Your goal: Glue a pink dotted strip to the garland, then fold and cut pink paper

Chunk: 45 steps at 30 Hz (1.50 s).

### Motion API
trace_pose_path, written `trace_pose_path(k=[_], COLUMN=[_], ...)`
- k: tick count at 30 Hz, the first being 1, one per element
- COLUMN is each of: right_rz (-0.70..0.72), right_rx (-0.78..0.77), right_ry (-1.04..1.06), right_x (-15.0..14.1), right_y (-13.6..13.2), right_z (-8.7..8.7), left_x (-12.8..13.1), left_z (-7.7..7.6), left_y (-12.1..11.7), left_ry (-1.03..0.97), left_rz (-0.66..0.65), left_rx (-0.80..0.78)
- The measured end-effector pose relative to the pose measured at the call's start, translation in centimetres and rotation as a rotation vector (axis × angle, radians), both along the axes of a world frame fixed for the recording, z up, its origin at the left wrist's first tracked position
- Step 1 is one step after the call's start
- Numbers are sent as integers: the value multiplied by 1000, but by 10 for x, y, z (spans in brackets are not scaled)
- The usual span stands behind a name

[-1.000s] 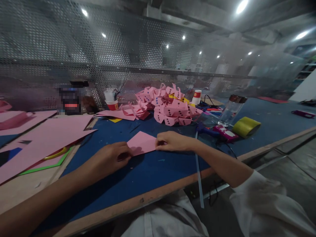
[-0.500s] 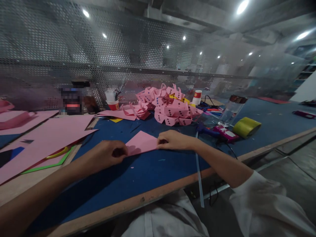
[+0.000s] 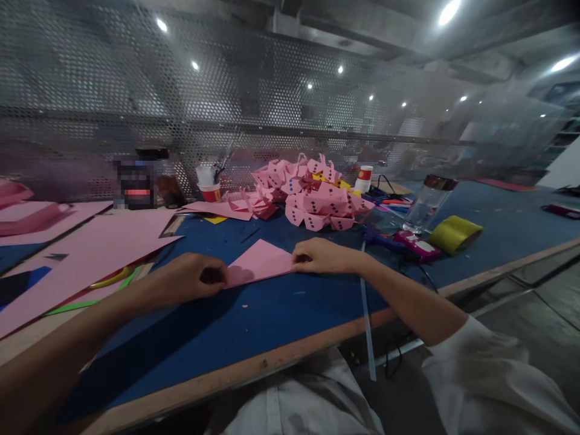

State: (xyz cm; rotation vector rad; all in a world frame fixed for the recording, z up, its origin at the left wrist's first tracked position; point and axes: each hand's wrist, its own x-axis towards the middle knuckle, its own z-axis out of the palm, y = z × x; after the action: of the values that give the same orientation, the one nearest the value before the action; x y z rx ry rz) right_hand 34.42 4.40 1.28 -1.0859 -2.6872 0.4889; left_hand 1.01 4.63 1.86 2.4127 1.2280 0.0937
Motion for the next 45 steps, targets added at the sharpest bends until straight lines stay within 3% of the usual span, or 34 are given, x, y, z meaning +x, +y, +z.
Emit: trace_pose_path(k=[9, 28, 45], right_rz=[1, -49, -121], right_rx=[-48, -90, -131], right_ry=[-5, 8, -39], right_x=[1, 2, 3], right_y=[-1, 0, 0], right_z=[0, -1, 3], left_x=[4, -17, -16], left_z=[13, 7, 11], left_y=[-5, 11, 6], left_ry=[75, 55, 47], left_rz=[38, -6, -36], left_rx=[-29, -147, -195])
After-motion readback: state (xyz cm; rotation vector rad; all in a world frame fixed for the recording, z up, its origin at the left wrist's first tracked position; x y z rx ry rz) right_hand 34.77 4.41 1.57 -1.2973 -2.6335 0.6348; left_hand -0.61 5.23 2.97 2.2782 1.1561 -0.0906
